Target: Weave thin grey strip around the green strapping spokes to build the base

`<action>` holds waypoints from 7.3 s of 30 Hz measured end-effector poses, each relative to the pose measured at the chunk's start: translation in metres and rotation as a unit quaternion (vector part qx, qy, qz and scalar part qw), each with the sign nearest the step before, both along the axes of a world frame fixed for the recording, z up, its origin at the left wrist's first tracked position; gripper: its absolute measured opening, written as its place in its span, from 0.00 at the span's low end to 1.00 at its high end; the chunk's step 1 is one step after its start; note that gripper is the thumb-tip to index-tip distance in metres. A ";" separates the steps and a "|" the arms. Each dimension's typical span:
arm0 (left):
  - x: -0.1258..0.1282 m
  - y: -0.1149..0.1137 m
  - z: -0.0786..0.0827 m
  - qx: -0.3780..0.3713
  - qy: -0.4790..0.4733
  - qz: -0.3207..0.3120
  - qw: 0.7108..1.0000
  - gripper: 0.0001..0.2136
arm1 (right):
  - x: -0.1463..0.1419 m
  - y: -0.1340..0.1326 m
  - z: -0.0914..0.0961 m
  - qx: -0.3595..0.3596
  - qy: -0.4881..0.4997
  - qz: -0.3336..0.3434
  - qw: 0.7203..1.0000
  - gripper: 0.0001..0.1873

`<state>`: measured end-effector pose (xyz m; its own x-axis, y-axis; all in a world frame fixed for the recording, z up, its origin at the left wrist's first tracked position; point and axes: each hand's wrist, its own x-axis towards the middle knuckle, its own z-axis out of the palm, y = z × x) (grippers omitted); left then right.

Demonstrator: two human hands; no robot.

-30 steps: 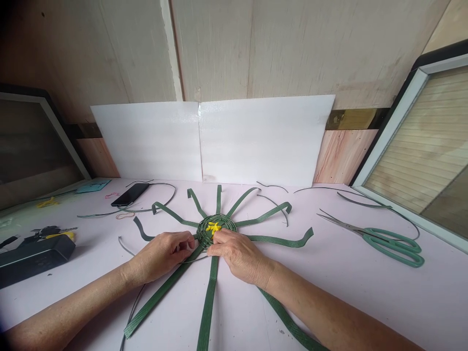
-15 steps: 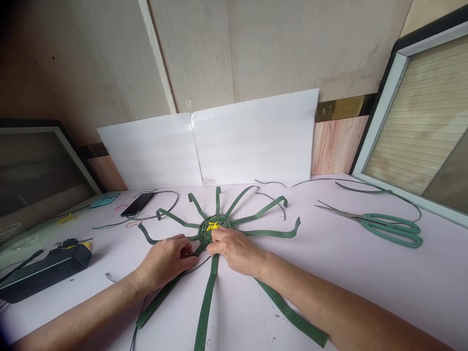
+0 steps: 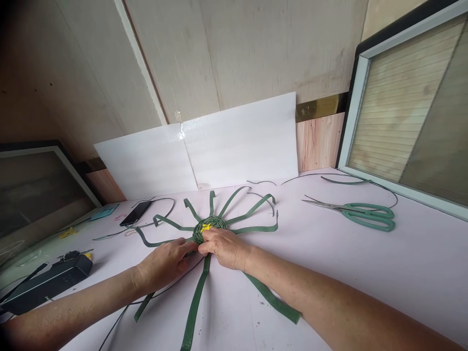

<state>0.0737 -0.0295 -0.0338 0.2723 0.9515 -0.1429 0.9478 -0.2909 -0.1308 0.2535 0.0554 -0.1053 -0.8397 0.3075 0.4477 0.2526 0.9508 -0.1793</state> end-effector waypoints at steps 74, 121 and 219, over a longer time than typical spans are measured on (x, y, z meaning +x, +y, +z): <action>0.014 0.035 0.023 -0.176 -0.138 0.144 0.964 0.04 | 0.002 0.001 -0.002 0.000 -0.007 -0.007 1.000 0.19; -0.024 0.049 -0.061 0.114 -0.351 -0.059 0.928 0.07 | -0.032 0.005 0.022 -0.198 -0.008 -0.185 0.963 0.08; -0.023 0.016 -0.026 -0.121 -0.432 0.237 0.862 0.15 | -0.013 -0.021 0.017 0.128 -0.165 -0.047 0.977 0.14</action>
